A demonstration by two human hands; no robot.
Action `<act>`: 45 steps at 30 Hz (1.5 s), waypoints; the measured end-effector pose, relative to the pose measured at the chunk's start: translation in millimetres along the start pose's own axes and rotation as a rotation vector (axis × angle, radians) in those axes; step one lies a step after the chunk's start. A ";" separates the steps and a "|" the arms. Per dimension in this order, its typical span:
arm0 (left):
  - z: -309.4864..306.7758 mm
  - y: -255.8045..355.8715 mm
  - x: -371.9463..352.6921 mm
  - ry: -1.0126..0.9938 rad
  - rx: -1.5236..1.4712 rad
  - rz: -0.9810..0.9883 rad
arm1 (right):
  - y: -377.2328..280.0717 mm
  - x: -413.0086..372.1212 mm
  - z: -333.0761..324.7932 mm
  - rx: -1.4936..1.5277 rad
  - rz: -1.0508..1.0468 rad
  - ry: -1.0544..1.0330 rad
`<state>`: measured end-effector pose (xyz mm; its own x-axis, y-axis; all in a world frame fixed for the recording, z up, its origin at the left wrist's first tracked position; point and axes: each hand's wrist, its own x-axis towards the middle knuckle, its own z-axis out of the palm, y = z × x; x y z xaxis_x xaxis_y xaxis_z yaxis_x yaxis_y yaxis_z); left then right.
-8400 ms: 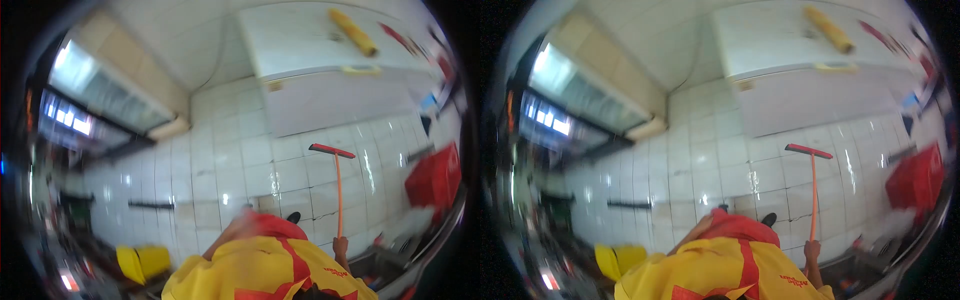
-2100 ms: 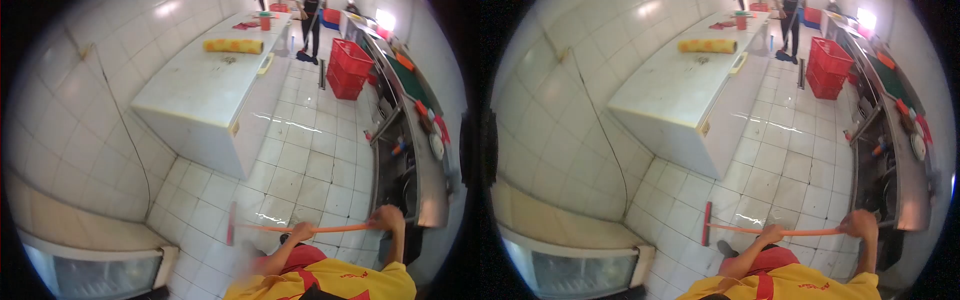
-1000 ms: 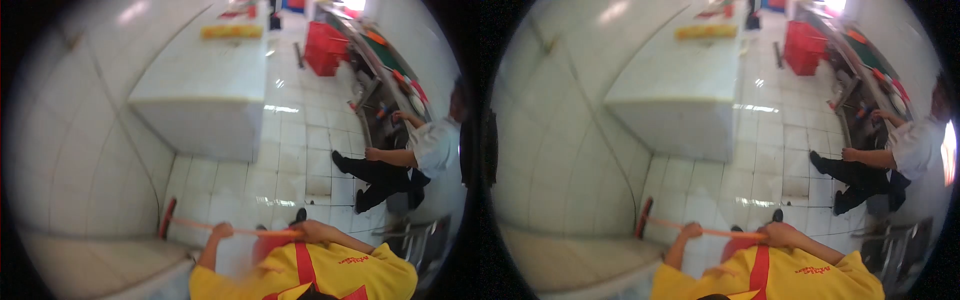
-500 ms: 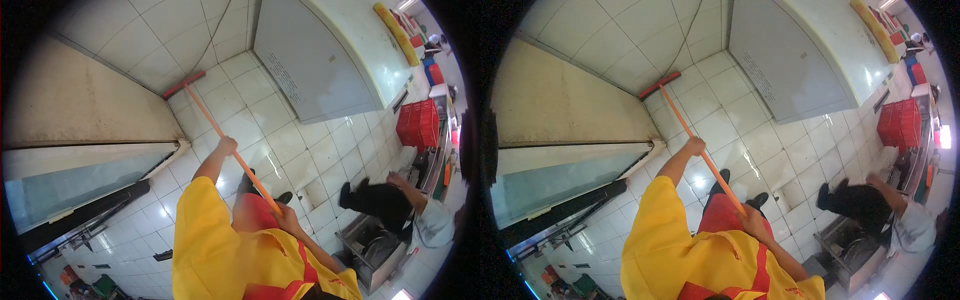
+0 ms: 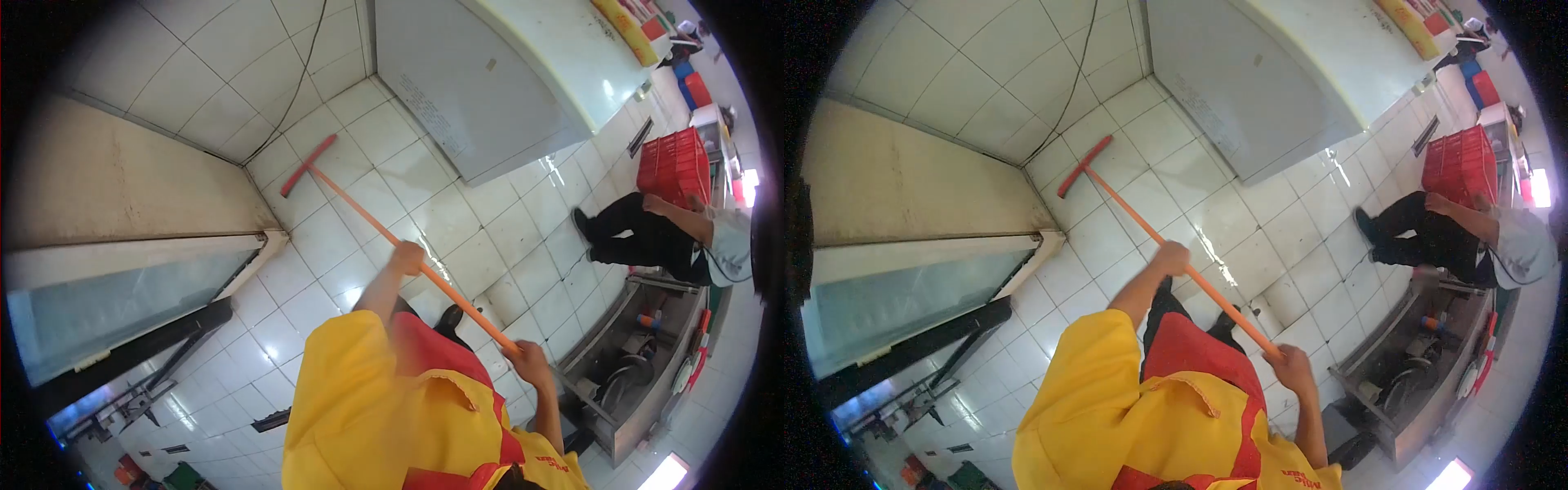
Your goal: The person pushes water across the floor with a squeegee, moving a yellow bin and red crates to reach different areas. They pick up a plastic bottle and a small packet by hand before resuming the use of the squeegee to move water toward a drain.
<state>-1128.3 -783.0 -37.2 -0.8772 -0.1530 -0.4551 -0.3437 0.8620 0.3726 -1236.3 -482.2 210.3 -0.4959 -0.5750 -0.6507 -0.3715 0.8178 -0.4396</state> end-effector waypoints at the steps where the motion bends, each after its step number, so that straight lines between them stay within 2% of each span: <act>1: -8.8 40.4 4.3 -0.009 -0.048 0.064 | 23.6 -19.2 -22.6 -0.046 0.063 0.011; 3: 26.7 114.7 36.2 0.028 -0.152 0.166 | 74.0 -66.2 -64.5 -0.077 0.234 0.036; 4: 6.8 162.5 30.6 -0.003 -0.136 0.209 | 102.6 -91.1 -83.0 -0.059 0.338 0.050; 6: 14.7 245.5 44.3 -0.118 -0.234 0.317 | 165.5 -150.9 -107.2 -0.029 0.380 0.386; 8: 5.3 320.7 44.3 -0.080 -0.236 0.418 | 134.2 -203.2 -158.9 0.147 0.527 0.332; 10: -4.7 370.3 39.8 -0.096 -0.259 0.437 | 147.0 -244.8 -173.4 0.094 0.523 0.564; 12: -17.0 402.8 35.9 -0.163 -0.274 0.477 | 145.8 -268.3 -182.9 0.111 0.470 0.550; 14: -37.1 394.9 27.9 -0.184 -0.268 0.484 | 143.7 -266.4 -188.6 0.135 0.393 0.546; 16: -43.8 368.8 37.3 -0.196 -0.266 0.448 | 141.2 -237.5 -188.0 0.120 0.153 0.545; 17: -51.1 349.2 39.3 -0.185 -0.249 0.418 | 135.7 -219.0 -190.5 0.127 0.141 0.549; 18: -61.2 325.1 42.3 -0.172 -0.233 0.387 | 127.8 -196.3 -194.9 0.104 0.112 0.454; 20: -62.9 260.2 58.3 -0.129 -0.148 0.347 | 108.0 -143.5 -196.8 0.079 0.054 0.278; 21: -78.6 225.1 58.6 -0.143 -0.117 0.264 | 94.9 -111.1 -191.6 0.080 0.021 0.203; 22: -95.2 188.1 58.3 -0.158 -0.086 0.182 | 74.5 -79.7 -182.9 0.129 0.064 0.165; 23: -78.5 136.7 75.0 -0.114 -0.049 0.178 | 50.7 -49.6 -171.1 0.177 0.112 0.126; 24: -106.0 103.2 68.5 -0.126 -0.050 0.111 | 28.2 -19.5 -157.6 0.151 0.048 0.108; 25: -100.7 53.8 74.2 -0.051 0.030 0.119 | 22.0 14.3 -135.4 0.277 -0.107 0.089; 26: -96.7 7.9 79.6 -0.011 0.052 0.058 | 12.1 49.5 -111.4 0.230 -0.182 0.102; 27: -100.3 -30.8 82.2 0.055 0.096 0.018 | -5.8 78.8 -88.8 0.306 -0.249 0.127; 28: -102.1 -66.1 86.2 0.048 0.150 -0.052 | -24.8 107.7 -72.7 0.272 -0.266 0.067; 29: -88.1 -108.9 95.1 0.109 0.171 -0.112 | -63.2 127.1 -67.4 0.247 -0.180 0.012; 31: -104.5 -130.0 91.6 0.069 0.253 -0.317 | -86.5 177.4 -21.8 0.346 -0.242 -0.001; 32: -101.8 -129.7 91.5 0.055 0.245 -0.312 | -87.3 179.4 -14.3 0.347 -0.226 -0.010; 34: -100.0 -129.3 85.4 -0.106 0.405 -0.338 | -85.6 175.3 3.7 0.251 -0.350 -0.084; 36: -59.9 -121.7 92.0 -0.088 0.371 -0.341 | -61.7 169.6 1.1 0.175 -0.280 -0.070; 38: -48.2 -95.7 113.0 0.173 0.327 -0.192 | -33.3 168.8 -25.7 0.190 -0.262 -0.007; 40: -46.0 -51.0 125.2 0.040 0.177 -0.094 | -5.5 141.8 -56.8 0.078 -0.176 -0.023; 42: -35.9 5.4 130.3 0.041 0.096 0.024 | 24.9 101.6 -81.0 0.045 -0.122 0.046; 44: -18.8 70.4 132.8 0.060 -0.050 0.055 | 55.0 56.5 -110.5 0.054 -0.020 0.043; 45: -40.4 114.9 122.1 -0.021 -0.085 0.036 | 79.8 30.8 -121.1 0.033 0.008 0.079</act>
<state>-1288.5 -722.2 -17.3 -0.8825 -0.1113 -0.4570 -0.3399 0.8226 0.4559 -1376.3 -437.5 230.2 -0.5600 -0.5674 -0.6037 -0.3417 0.8220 -0.4555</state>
